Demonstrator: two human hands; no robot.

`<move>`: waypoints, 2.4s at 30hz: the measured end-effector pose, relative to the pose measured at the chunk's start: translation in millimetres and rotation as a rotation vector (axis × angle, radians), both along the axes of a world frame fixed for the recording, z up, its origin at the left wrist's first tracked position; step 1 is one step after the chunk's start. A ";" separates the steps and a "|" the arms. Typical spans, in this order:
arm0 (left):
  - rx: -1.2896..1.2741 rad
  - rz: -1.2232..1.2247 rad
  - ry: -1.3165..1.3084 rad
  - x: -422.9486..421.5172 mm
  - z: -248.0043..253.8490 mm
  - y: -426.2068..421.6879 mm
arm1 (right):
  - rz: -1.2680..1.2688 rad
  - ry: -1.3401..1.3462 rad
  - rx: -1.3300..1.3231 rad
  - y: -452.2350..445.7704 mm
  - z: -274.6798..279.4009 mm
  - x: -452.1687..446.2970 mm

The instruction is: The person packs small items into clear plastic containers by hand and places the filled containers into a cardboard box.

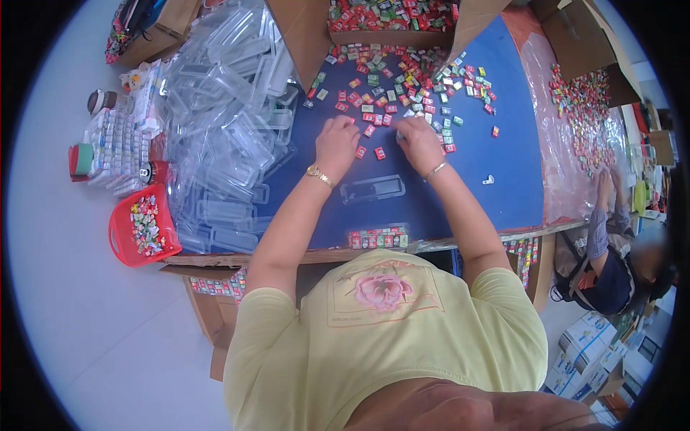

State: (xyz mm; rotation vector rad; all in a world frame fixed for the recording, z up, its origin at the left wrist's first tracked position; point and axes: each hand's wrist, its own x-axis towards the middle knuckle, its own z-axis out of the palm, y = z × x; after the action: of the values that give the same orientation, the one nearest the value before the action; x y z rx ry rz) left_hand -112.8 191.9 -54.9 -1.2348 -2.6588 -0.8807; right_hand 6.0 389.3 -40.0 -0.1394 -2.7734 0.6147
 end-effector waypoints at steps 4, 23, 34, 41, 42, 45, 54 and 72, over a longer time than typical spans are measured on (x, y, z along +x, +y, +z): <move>0.015 -0.009 -0.019 2.8 -9.8 -15.7 | 0.116 -0.020 -0.090 -19.4 -9.6 12.8; 0.072 -0.213 -0.105 24.1 -3.2 -29.3 | -0.196 -0.077 0.048 22.3 -11.6 6.1; 0.081 -0.126 -0.046 25.7 -2.5 -42.8 | 0.030 -0.172 0.005 -72.2 0.4 -13.2; 0.064 -0.149 -0.085 29.1 5.5 -41.9 | -0.012 -0.155 0.127 -66.0 9.4 -2.5; 0.059 -0.150 -0.103 29.7 6.8 -41.9 | -0.090 -0.144 0.093 -53.8 10.2 1.9; 0.105 -0.183 -0.101 23.8 5.5 -45.8 | -0.303 -0.110 0.129 -10.7 10.7 19.5; 0.072 -0.265 -0.040 17.8 14.8 57.7 | -0.231 -0.223 0.032 28.3 -13.5 37.7; 0.120 -0.263 0.018 -9.3 25.7 51.5 | -0.077 -0.152 0.018 10.5 -7.9 26.0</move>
State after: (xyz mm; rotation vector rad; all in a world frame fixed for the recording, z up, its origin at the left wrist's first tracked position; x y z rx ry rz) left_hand -122.1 243.3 -29.2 -1.5770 -2.4246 -1.0388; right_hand 31.9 399.8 -47.9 -0.2994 -2.9023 0.5815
